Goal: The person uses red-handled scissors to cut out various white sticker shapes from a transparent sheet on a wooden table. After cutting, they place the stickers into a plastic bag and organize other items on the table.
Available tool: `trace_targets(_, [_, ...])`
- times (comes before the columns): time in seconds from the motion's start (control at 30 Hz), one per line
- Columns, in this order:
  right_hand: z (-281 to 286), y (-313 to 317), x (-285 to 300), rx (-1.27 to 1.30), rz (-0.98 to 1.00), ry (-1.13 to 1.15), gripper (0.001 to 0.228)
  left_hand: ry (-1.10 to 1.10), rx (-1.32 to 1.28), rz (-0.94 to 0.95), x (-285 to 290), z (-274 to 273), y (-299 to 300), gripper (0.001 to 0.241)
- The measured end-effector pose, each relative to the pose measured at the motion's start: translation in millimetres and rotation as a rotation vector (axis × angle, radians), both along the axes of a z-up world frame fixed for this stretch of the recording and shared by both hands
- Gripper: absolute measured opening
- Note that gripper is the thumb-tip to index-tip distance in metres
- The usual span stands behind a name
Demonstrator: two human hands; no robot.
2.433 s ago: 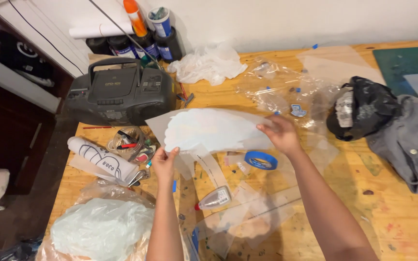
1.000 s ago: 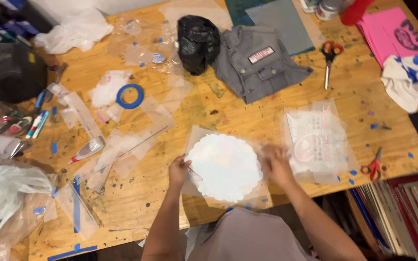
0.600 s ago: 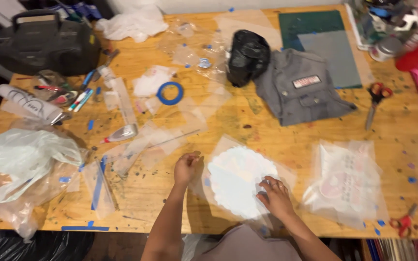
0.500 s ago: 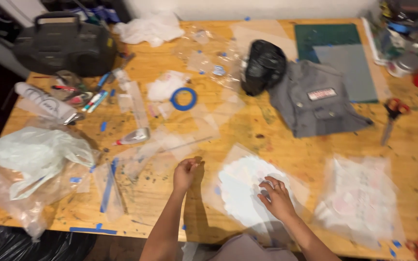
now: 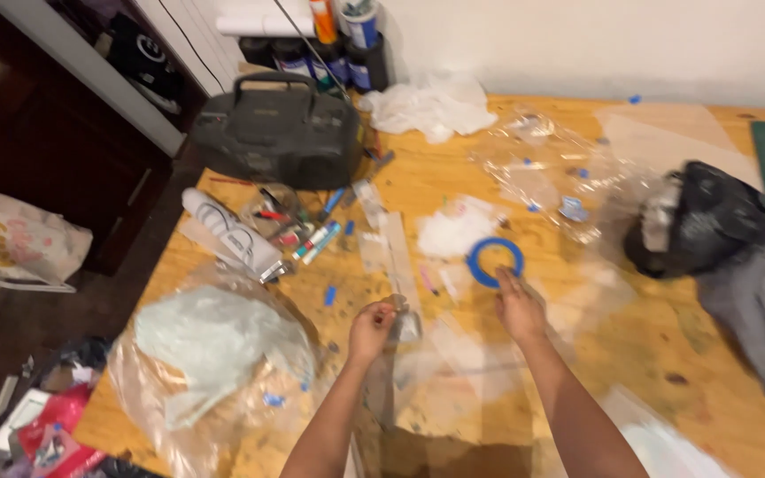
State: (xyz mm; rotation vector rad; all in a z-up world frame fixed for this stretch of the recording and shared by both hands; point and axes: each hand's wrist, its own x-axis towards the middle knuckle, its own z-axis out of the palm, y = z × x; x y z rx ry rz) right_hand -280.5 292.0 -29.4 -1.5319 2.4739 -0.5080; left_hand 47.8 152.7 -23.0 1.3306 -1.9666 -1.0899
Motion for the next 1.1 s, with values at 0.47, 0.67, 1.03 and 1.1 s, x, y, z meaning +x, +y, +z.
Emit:
trace_targets(0.47, [-8.0,100.0,46.4,-0.212,-0.033,0.199,0.017,-0.118,0.155,0.1,-118.2,-16.8,-132.5,0.088])
trace_targets(0.67, [-23.1,161.5,54.0,-0.118,-0.112,0.357,0.027,0.116,0.304,0.267,-22.3,-9.3,-131.7,0.05])
trace_targets(1.03, [60.3,-76.5,-3.3,-0.246,-0.19,-0.163,0.055,-0.729,-0.727,0.317,56.3,83.2,-149.3,0.109])
trace_targets(1.1, [44.7,-125.3,-28.3,-0.128,-0.154,-0.232,0.097,-0.382,-0.504,0.009,-0.2,95.6,-141.8,0.072])
